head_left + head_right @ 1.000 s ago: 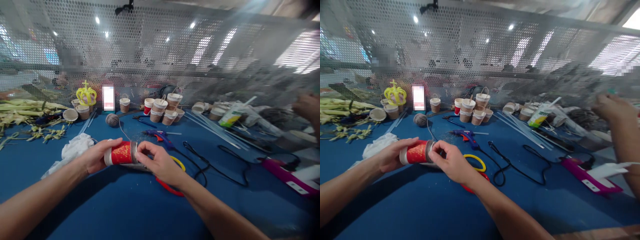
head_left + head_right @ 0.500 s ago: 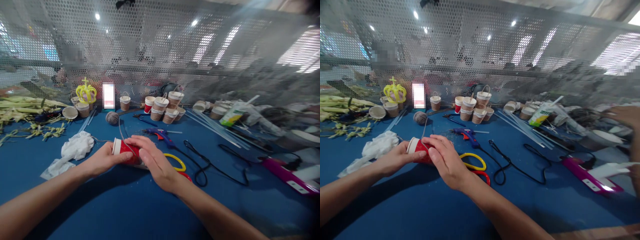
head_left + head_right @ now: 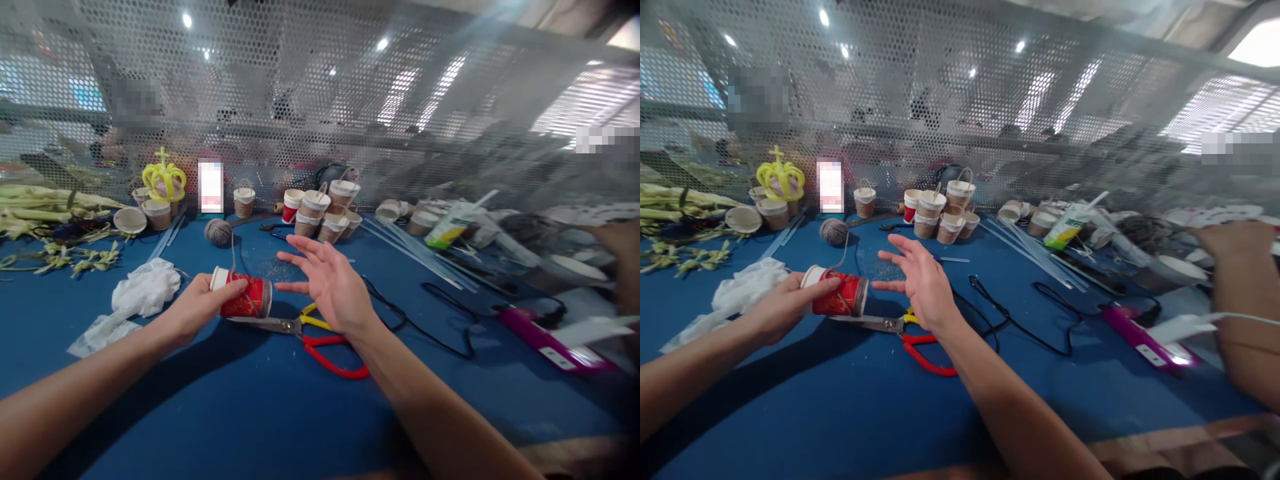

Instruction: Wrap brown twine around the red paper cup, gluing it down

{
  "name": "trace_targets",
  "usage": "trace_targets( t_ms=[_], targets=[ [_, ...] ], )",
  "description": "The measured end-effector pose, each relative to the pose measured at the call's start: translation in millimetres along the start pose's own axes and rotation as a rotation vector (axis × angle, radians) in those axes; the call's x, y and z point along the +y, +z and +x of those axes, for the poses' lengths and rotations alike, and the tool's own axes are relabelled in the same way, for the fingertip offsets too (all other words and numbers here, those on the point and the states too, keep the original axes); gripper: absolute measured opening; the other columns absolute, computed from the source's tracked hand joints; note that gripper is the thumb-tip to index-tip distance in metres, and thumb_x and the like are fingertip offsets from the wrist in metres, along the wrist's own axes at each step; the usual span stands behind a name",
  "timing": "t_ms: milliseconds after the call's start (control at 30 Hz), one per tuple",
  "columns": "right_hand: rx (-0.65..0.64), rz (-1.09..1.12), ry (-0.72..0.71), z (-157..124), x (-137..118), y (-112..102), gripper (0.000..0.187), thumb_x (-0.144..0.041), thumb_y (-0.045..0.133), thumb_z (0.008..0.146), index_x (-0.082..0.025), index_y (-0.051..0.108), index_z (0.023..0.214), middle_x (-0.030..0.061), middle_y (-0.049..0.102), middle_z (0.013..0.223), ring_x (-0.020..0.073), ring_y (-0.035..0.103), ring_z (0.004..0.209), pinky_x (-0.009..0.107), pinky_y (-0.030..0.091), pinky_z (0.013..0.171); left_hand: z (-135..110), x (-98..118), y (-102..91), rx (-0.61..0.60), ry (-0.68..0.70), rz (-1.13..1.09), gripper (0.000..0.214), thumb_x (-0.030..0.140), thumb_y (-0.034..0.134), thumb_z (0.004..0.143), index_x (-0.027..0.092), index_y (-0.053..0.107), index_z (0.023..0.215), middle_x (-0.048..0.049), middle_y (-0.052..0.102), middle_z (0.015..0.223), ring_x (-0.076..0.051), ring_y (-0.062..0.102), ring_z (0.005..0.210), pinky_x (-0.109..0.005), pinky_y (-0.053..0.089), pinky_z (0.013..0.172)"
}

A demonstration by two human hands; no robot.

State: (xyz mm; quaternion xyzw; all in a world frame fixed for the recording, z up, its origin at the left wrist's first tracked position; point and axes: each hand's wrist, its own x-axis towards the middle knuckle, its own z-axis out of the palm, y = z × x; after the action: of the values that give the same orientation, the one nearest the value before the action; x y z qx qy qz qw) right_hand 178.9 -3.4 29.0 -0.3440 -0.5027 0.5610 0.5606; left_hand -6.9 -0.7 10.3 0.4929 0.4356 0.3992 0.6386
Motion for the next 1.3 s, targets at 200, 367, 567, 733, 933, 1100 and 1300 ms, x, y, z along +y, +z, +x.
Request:
trace_targets(
  t_ms=[200,367,567,733,933,1100,1300],
  targets=[
    [0.044,-0.394,-0.006,2.2,-11.1,-10.1,0.040,-0.042,0.023,0.086,-0.016,0.046,0.107,0.0120,0.057,0.110,0.0184,0.061,0.080,0.027,0.050,0.049,-0.1,5.7,-1.4,0.053,0.008,-0.023,0.019,0.031,0.066,0.066,0.013,0.064,0.060,0.0010,0.063,0.054,-0.009,0.050,0.049,-0.020,0.039,0.054],
    [0.343,-1.362,-0.049,22.8,-6.0,-46.2,0.029,-0.028,0.045,0.081,-0.010,0.057,0.100,0.0162,0.057,0.109,0.0279,0.047,0.107,0.043,0.034,0.091,0.6,4.7,-1.3,0.023,0.026,-0.041,0.017,0.029,0.065,0.067,0.013,0.064,0.063,0.0003,0.064,0.056,-0.010,0.052,0.052,-0.021,0.038,0.057],
    [0.305,-1.508,0.248,36.9,25.3,-70.4,0.023,-0.023,0.058,0.076,-0.008,0.060,0.093,0.0168,0.057,0.102,0.0272,0.053,0.097,0.043,0.040,0.084,1.1,1.3,-3.1,0.009,0.032,0.012,0.020,0.033,0.063,0.067,0.013,0.063,0.063,0.0001,0.062,0.056,-0.012,0.052,0.054,-0.024,0.037,0.059],
    [0.342,-1.444,0.312,39.4,29.3,-68.4,0.029,-0.026,0.051,0.082,-0.012,0.051,0.108,0.0107,0.055,0.107,0.0198,0.055,0.091,0.039,0.046,0.077,-0.2,2.9,-3.4,-0.001,0.054,0.040,0.022,0.034,0.064,0.066,0.013,0.061,0.059,0.0008,0.060,0.053,-0.011,0.050,0.053,-0.023,0.036,0.058],
    [0.301,-1.156,0.128,32.2,-6.8,-47.6,0.034,-0.020,0.052,0.077,-0.011,0.045,0.109,0.0121,0.063,0.098,0.0191,0.061,0.084,0.031,0.048,0.075,-1.4,9.2,-6.0,0.047,0.077,0.045,0.025,0.037,0.064,0.066,0.012,0.062,0.064,0.0001,0.060,0.055,-0.011,0.049,0.050,-0.022,0.035,0.053],
    [-0.018,-0.810,0.099,6.7,-35.3,-21.4,0.022,-0.035,0.054,0.076,-0.013,0.056,0.074,0.0065,0.066,0.065,0.0133,0.061,0.050,0.025,0.049,0.050,0.8,13.7,-9.9,0.063,0.085,0.045,0.025,0.038,0.066,0.064,0.014,0.061,0.063,-0.0001,0.061,0.055,-0.011,0.049,0.048,-0.022,0.034,0.051],
    [-0.045,-0.770,-0.017,-21.5,-35.1,-9.7,0.020,-0.036,0.055,0.073,-0.017,0.060,0.079,0.0030,0.066,0.065,0.0126,0.057,0.046,0.026,0.048,0.046,3.7,15.5,-9.3,0.098,0.021,0.004,0.022,0.034,0.067,0.063,0.013,0.060,0.058,0.0012,0.059,0.050,-0.009,0.048,0.045,-0.020,0.032,0.048]
  ],
)
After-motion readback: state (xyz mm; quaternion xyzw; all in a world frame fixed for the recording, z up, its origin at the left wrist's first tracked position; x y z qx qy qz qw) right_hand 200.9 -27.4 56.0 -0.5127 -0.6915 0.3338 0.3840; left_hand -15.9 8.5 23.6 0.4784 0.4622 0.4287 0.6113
